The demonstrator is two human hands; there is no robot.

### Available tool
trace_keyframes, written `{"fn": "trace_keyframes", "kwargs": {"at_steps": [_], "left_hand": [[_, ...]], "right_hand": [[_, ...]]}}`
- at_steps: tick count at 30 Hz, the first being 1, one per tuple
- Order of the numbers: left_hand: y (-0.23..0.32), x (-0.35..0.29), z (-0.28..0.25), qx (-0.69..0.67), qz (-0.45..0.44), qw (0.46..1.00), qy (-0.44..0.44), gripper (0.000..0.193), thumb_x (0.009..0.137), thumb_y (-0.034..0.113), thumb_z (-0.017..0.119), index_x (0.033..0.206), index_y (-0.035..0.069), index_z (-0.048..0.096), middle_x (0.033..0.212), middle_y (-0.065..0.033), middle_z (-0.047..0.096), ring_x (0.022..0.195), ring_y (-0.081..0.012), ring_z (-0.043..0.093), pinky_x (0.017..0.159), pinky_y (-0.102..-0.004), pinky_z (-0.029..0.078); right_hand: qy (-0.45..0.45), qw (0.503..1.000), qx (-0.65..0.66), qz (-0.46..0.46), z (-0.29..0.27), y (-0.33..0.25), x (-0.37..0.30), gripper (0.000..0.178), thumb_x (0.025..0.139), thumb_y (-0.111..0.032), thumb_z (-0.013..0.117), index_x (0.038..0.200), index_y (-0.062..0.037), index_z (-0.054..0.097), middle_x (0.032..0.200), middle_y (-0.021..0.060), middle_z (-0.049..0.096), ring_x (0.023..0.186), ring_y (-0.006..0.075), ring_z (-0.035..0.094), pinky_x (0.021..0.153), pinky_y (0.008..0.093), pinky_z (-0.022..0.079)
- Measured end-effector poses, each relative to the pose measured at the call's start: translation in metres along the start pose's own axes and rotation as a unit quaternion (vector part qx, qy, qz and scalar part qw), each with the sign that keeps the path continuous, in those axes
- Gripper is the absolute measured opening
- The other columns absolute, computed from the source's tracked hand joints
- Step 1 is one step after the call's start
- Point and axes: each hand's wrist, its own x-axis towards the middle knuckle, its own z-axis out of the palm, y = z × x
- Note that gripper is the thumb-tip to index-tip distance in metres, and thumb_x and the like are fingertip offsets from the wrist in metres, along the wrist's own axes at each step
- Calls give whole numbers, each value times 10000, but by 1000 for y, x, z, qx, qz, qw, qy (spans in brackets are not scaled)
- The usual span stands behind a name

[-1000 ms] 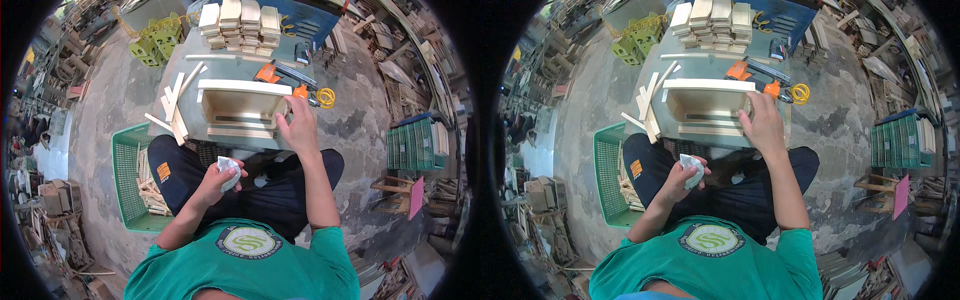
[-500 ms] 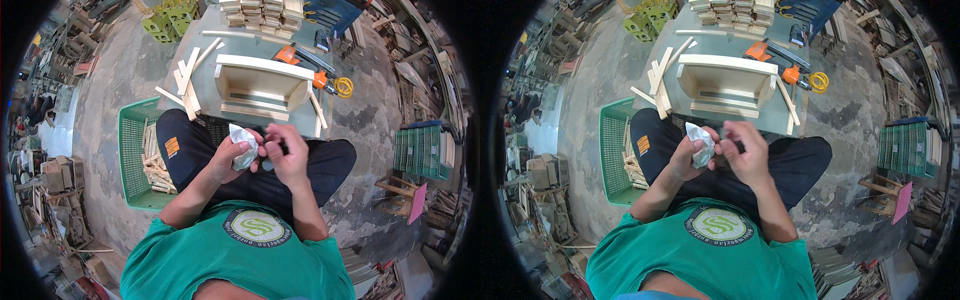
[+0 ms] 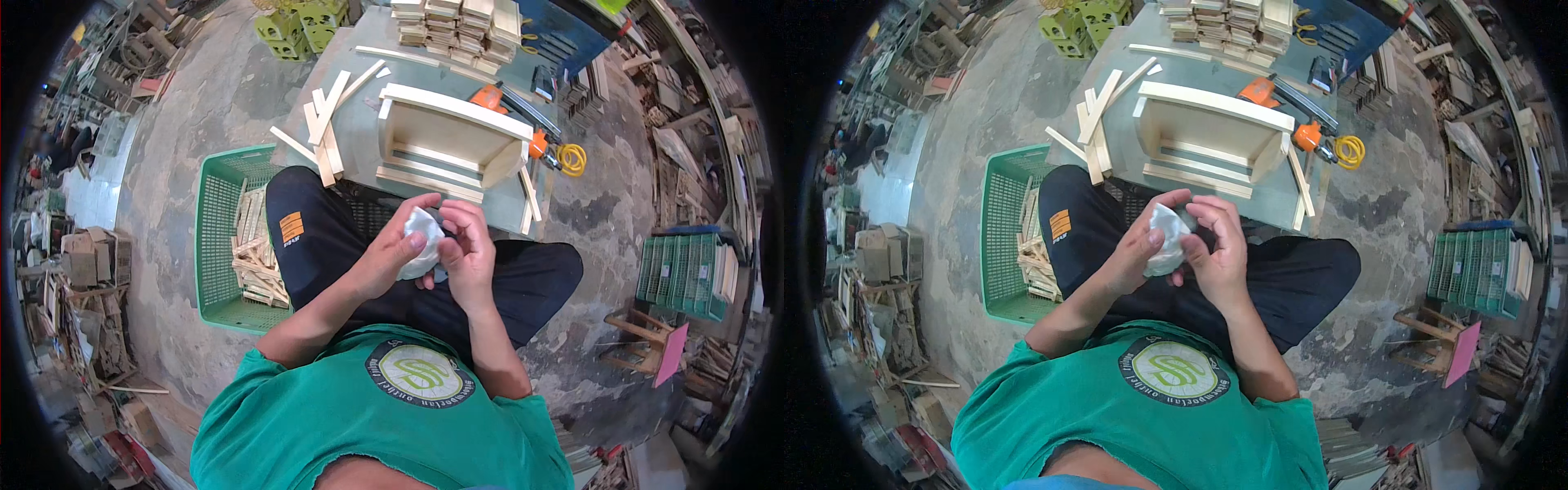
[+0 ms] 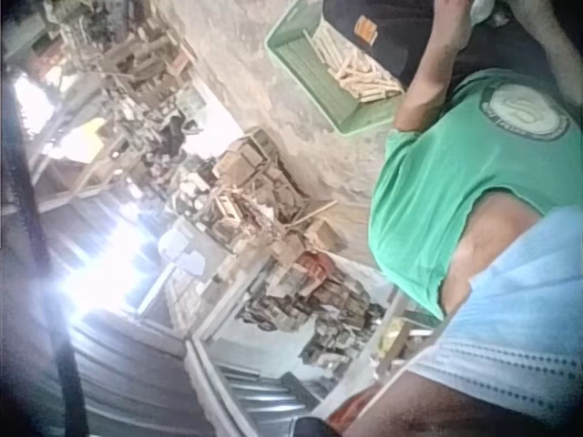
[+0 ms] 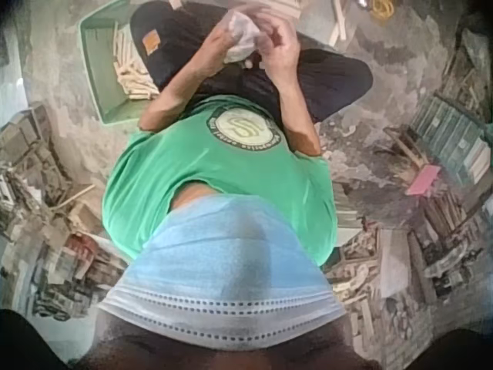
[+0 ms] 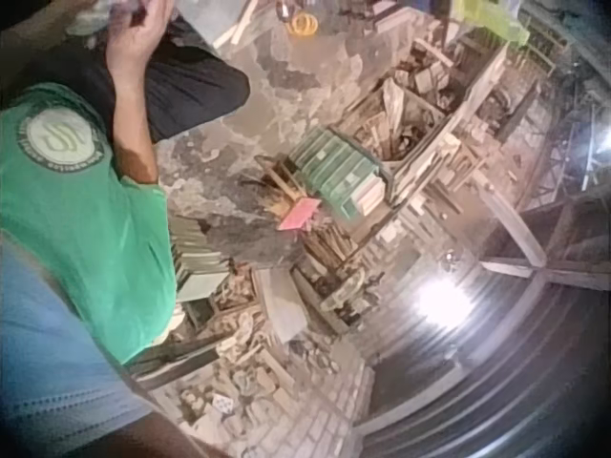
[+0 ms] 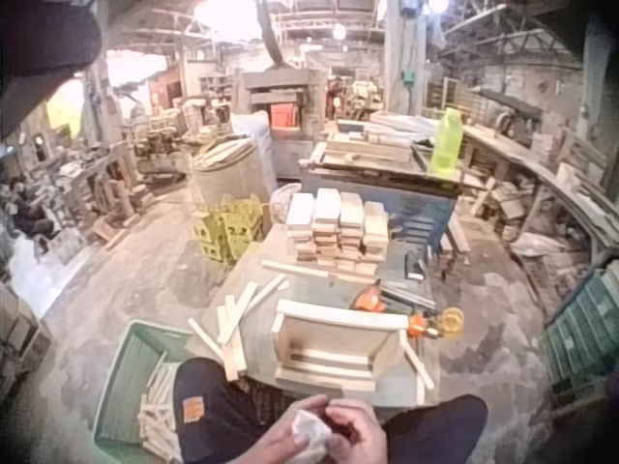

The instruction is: Assembling small wooden boxes using a pneumatic nail gun in a workshop environment.

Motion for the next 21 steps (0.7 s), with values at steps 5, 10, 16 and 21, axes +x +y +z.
{"fn": "trace_keyframes", "kwargs": {"at_steps": [5, 10, 16, 21], "left_hand": [[-6, 6, -5, 168, 75, 982, 48, 919, 988, 651, 474, 1589, 47, 130, 1190, -68, 509, 1058, -147, 568, 835, -289, 515], [16, -8, -26, 319, 104, 936, 109, 429, 1005, 299, 633, 1306, 4, 554, 828, -90, 704, 729, -152, 669, 685, -303, 546], [35, -30, -114, 571, 184, 739, 307, 265, 864, 92, 729, 1105, 6, 660, 897, -135, 700, 798, -300, 690, 705, -385, 542], [23, -31, -181, 612, 227, 672, 350, 200, 832, 88, 734, 1015, 43, 665, 911, -107, 667, 855, -318, 647, 781, -423, 493]], "right_hand": [[-2, 955, 147, 259, 22, -5, -12, 391, 1011, -400, 614, 1177, -46, 607, 1103, 105, 646, 851, 195, 654, 704, 342, 576], [183, 787, 491, 326, 29, 6, 27, 313, 1051, -226, 521, 1339, -111, 477, 1023, 93, 634, 893, 228, 671, 726, 369, 594], [92, 909, 307, 265, 22, -7, 82, 307, 977, -105, 646, 1264, -59, 550, 989, 61, 641, 765, 128, 663, 556, 230, 537], [6, 988, -48, 150, 32, -15, 135, 282, 913, -151, 746, 1120, 2, 632, 896, 71, 670, 674, 104, 635, 587, 243, 506]]}}
